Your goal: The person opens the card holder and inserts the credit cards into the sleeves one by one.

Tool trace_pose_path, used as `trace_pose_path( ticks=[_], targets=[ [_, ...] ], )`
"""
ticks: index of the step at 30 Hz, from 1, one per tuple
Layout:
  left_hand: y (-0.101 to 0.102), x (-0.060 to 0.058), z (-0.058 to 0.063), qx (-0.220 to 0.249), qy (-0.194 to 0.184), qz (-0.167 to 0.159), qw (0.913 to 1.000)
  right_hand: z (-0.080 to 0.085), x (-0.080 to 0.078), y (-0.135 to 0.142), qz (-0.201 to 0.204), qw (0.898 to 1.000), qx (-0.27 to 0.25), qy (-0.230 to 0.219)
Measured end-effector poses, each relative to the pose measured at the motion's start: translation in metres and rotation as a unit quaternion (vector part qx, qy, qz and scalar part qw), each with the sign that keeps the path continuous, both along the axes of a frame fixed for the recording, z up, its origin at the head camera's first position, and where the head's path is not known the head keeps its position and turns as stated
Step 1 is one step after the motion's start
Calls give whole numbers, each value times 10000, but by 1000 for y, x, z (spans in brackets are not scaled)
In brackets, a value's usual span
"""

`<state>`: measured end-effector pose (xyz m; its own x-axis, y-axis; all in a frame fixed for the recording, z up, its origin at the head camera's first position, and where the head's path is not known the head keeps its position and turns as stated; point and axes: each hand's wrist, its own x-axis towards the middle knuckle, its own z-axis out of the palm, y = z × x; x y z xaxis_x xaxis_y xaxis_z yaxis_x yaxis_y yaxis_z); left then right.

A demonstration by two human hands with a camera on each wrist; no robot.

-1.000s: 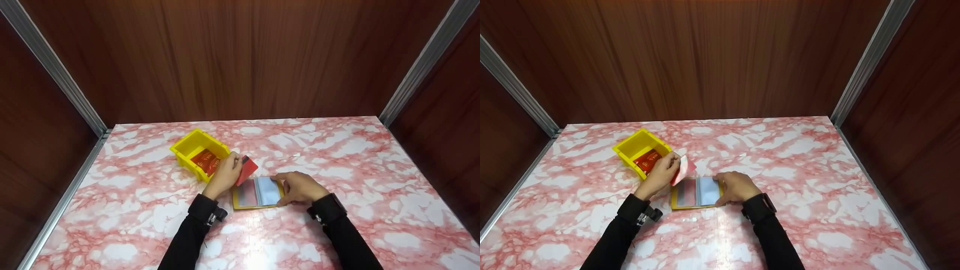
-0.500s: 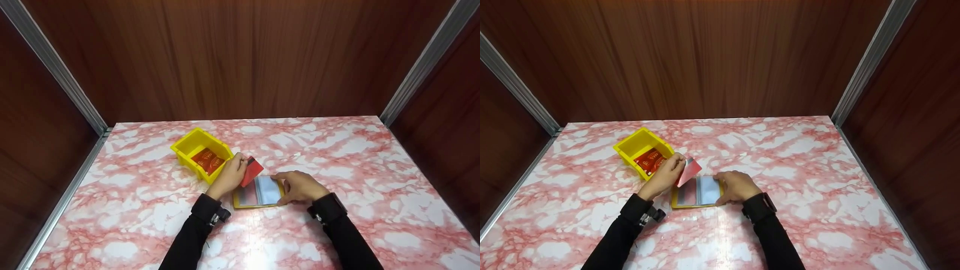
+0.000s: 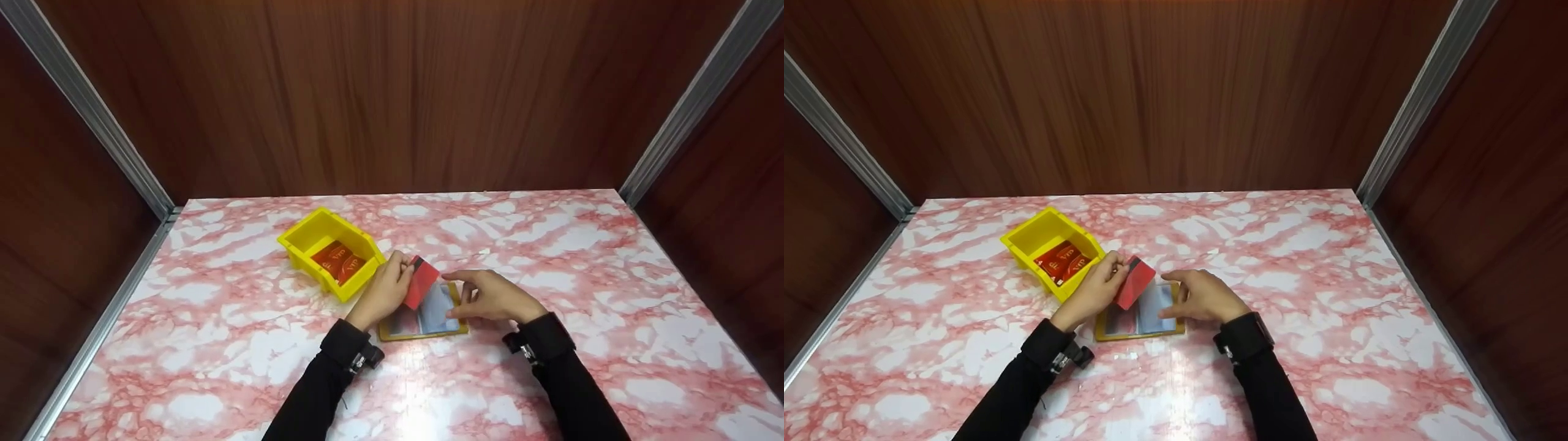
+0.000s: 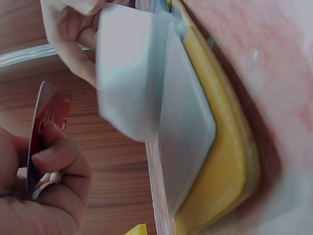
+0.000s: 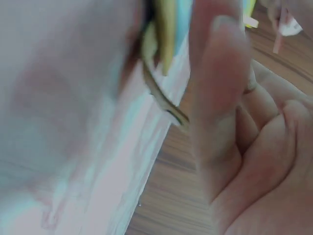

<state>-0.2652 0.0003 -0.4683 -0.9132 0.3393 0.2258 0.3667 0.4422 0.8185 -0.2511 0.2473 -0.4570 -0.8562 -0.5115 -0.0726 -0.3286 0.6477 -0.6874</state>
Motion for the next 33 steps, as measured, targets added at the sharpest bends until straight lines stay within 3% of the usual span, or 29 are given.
trace_pose_path(
  ticks=[4, 9, 12, 18, 22, 27, 33],
  targets=[
    [1, 1, 0, 82, -57, -29, 9999, 2, -1, -1, -127, 9990, -427, 6],
    [2, 2, 1, 436, -398, -37, 9982, 0, -1, -12, -939, 9866, -1333, 15],
    [4, 3, 2, 648, -607, -41, 9960, -3, 0, -24, -1570, 9669, -2009, -118],
    [13, 6, -1, 822, -518, -156, 9951, -8, 8, -54, -2473, 9141, -3155, -609],
    [20, 11, -3, 588, -208, -249, 9977, -14, 15, -71, -2911, 8985, -3278, -234],
    [24, 15, -3, 472, -50, -331, 9983, -25, 21, -80, -3194, 8931, -3154, 289],
    [26, 17, -1, 556, -144, -486, 9972, -29, 21, -79, -3243, 8991, -2816, 844]
  ],
)
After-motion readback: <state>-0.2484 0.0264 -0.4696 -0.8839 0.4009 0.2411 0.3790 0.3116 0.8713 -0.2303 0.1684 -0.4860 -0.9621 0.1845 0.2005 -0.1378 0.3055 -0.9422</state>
